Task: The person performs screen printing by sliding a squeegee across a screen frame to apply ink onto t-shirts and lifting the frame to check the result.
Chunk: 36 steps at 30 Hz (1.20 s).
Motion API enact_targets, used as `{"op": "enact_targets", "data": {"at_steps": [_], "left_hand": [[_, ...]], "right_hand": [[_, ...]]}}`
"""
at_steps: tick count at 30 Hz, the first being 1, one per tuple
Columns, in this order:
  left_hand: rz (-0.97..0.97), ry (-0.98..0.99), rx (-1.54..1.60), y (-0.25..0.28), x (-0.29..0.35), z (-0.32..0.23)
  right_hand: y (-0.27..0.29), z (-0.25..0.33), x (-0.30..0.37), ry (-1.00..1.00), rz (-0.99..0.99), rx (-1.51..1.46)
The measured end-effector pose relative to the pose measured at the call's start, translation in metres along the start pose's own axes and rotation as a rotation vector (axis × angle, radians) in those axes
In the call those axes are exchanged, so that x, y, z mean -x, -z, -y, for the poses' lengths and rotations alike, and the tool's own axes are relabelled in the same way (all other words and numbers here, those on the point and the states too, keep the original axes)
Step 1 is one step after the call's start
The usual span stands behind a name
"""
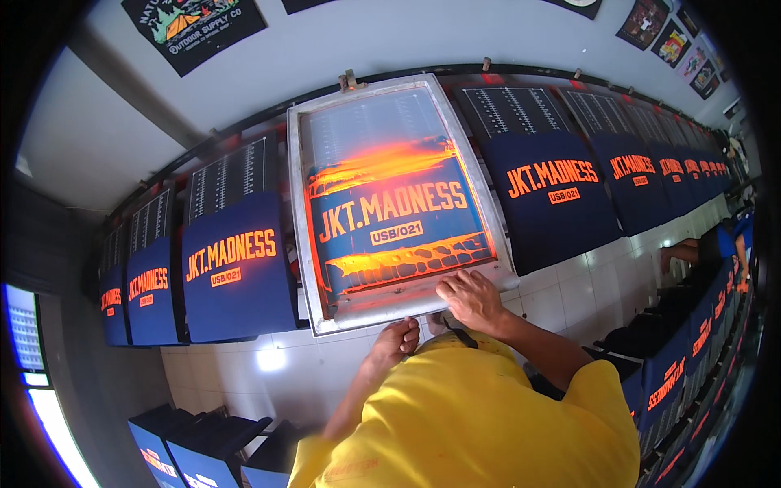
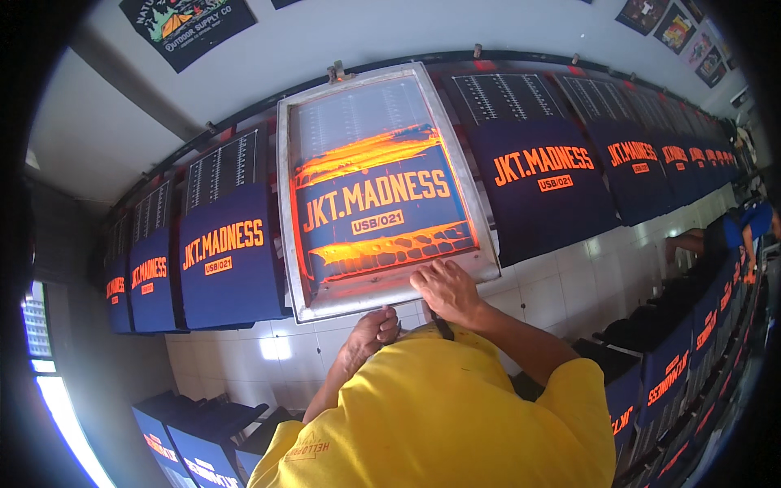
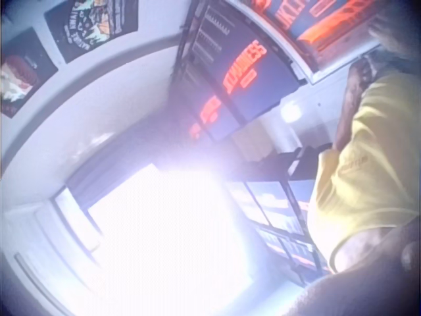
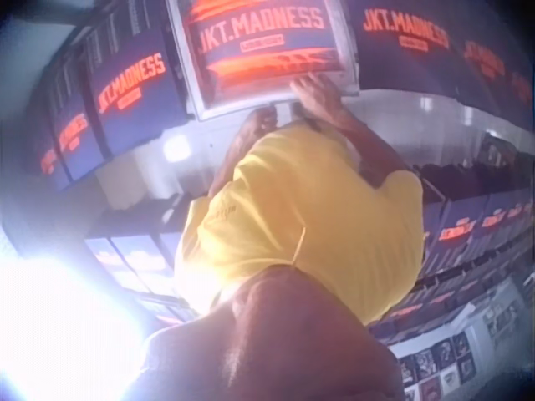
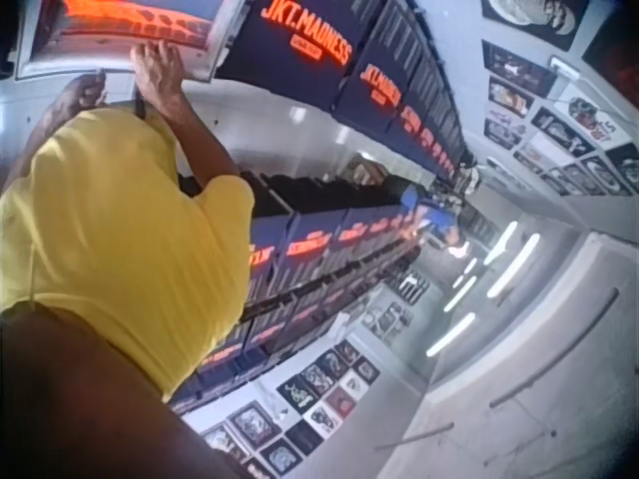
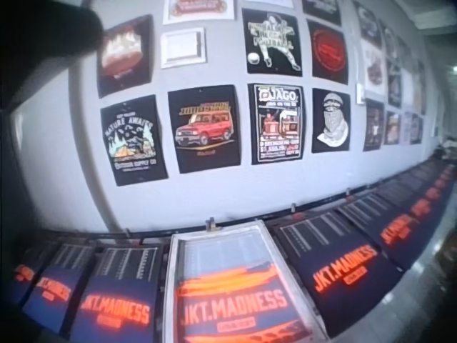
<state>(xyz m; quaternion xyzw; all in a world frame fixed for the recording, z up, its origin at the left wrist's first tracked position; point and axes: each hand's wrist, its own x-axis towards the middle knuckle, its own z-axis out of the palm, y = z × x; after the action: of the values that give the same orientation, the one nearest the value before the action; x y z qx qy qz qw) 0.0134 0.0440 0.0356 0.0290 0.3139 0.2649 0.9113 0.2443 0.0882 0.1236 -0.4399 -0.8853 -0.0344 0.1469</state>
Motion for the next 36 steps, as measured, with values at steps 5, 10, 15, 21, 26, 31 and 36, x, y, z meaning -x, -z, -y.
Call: {"op": "enact_targets", "data": {"at_steps": [5,10,15,21,26,31,36], "left_hand": [[-0.030,0.009,-0.026,0.001,-0.011,0.001],[-0.010,-0.004,0.012,-0.004,-0.014,-0.005],[-0.048,0.006,0.009,-0.013,-0.009,0.002],[-0.031,0.005,-0.010,-0.013,-0.011,0.001],[-0.064,-0.040,-0.083,-0.028,-0.011,-0.001],[-0.125,-0.044,-0.235,-0.046,-0.010,-0.012],[-0.202,-0.007,-0.278,-0.047,-0.019,-0.018]], "right_hand": [[-0.009,-0.007,0.008,-0.007,0.019,-0.010],[-0.014,-0.027,-0.014,-0.004,0.047,0.031],[0.001,-0.033,-0.016,0.001,0.005,-0.032],[-0.002,-0.054,-0.045,-0.020,-0.118,0.020],[-0.026,-0.103,-0.107,0.016,-0.191,0.097],[-0.053,-0.148,-0.161,-0.005,-0.175,0.094],[-0.082,-0.176,-0.184,-0.005,-0.168,0.093]]}}
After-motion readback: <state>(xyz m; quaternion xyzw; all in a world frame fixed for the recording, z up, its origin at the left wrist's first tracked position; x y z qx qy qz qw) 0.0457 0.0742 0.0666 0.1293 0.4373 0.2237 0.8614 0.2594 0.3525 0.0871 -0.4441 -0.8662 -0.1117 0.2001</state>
